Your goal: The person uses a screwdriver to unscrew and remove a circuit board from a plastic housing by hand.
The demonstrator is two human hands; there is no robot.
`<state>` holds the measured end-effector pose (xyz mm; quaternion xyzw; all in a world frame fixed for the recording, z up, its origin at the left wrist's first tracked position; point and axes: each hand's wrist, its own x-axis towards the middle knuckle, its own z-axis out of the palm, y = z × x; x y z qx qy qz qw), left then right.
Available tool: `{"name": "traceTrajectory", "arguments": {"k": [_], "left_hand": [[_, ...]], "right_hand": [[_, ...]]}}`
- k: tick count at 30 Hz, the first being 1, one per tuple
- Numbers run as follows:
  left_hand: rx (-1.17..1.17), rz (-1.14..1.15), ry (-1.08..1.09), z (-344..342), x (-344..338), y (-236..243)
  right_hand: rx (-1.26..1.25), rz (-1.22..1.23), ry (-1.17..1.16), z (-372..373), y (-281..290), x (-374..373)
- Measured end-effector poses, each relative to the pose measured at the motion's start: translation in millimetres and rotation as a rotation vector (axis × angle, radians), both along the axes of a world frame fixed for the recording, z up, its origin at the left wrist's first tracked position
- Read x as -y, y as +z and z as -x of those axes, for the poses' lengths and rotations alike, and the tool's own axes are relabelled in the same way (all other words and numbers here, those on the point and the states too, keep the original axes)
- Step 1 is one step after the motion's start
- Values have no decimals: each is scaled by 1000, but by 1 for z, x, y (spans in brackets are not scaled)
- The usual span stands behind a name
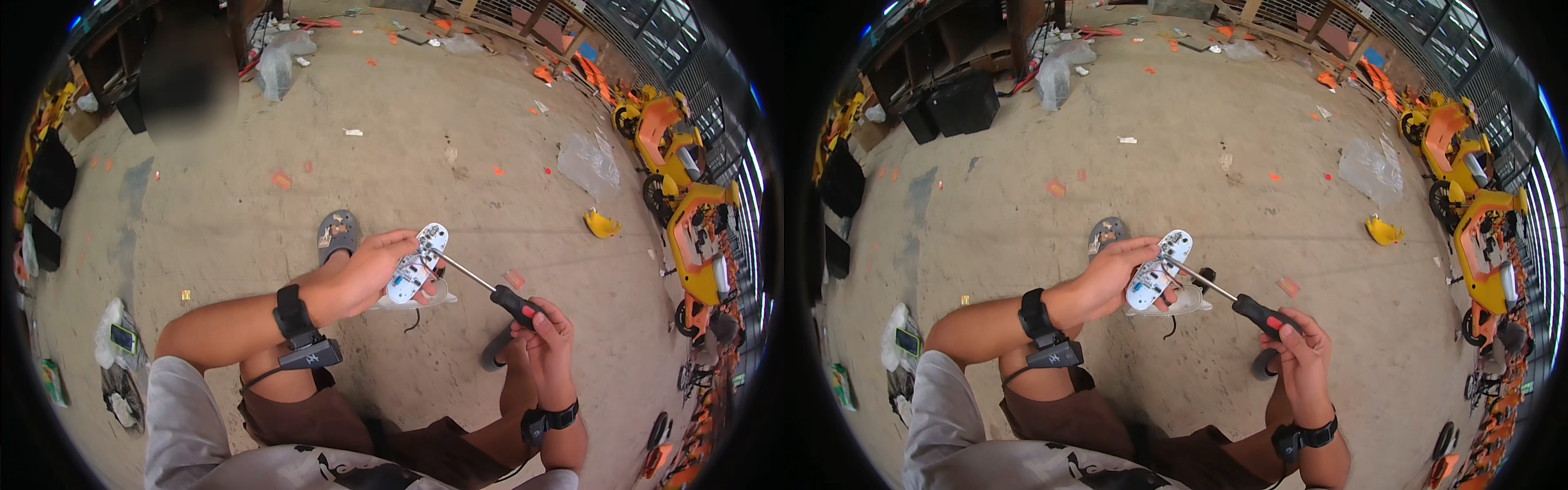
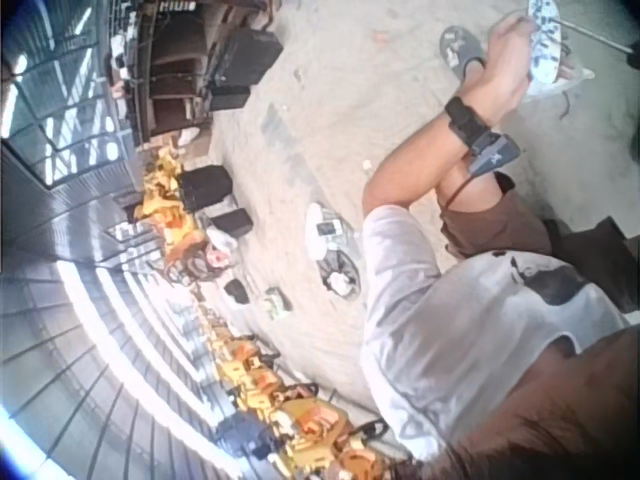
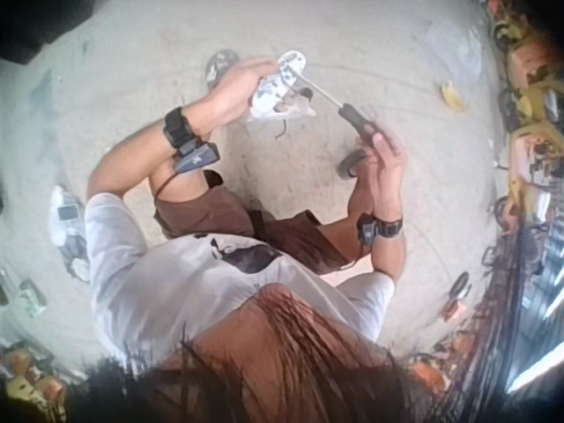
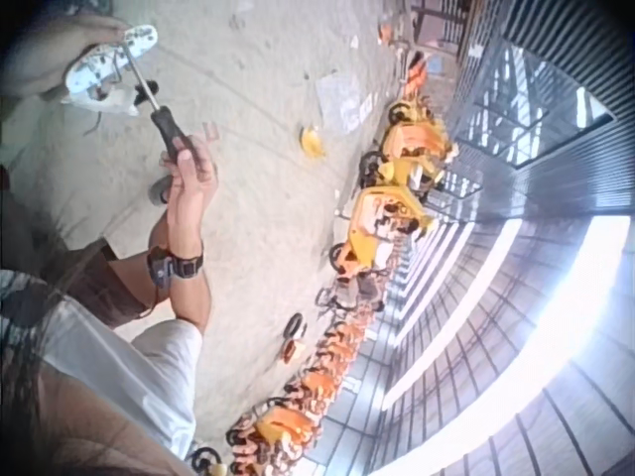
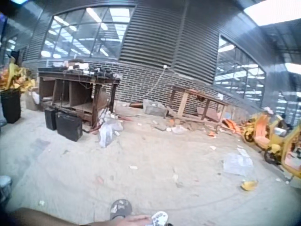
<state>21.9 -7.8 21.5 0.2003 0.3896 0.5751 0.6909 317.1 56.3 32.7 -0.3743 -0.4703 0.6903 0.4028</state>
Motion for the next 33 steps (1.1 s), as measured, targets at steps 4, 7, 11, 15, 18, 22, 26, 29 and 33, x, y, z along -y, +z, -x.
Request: {"name": "traceTrajectory", "arguments": {"k": [4, 7, 11, 15, 18, 22, 26, 29, 33], "left_hand": [[-9, -93, 6, 2, 0, 0], [13, -98, 66, -1, 0, -1], [-10, -107, 102, -3, 4, 5], [-42, -120, 123, -3, 5, 6], [-48, -99, 115, -4, 6, 7], [-61, -101, 97, -3, 6, 8], [-58, -80, 91, -4, 6, 9], [-48, -72, 92, -4, 6, 9], [-36, -81, 77, -5, 5, 7]], "right_hand": [[-7, -84, -5, 1, 5, 2], [5, -132, 1, -4, 5, 1], [10, -101, -37, -4, 3, 2], [63, -75, -36, -5, -1, 1], [72, -94, -53, -4, -2, 2], [109, -115, -73, -2, -1, 3], [92, -137, -75, -2, -1, 2], [89, -143, -79, -1, -2, 1], [113, -159, -82, -4, -4, 1]]}}
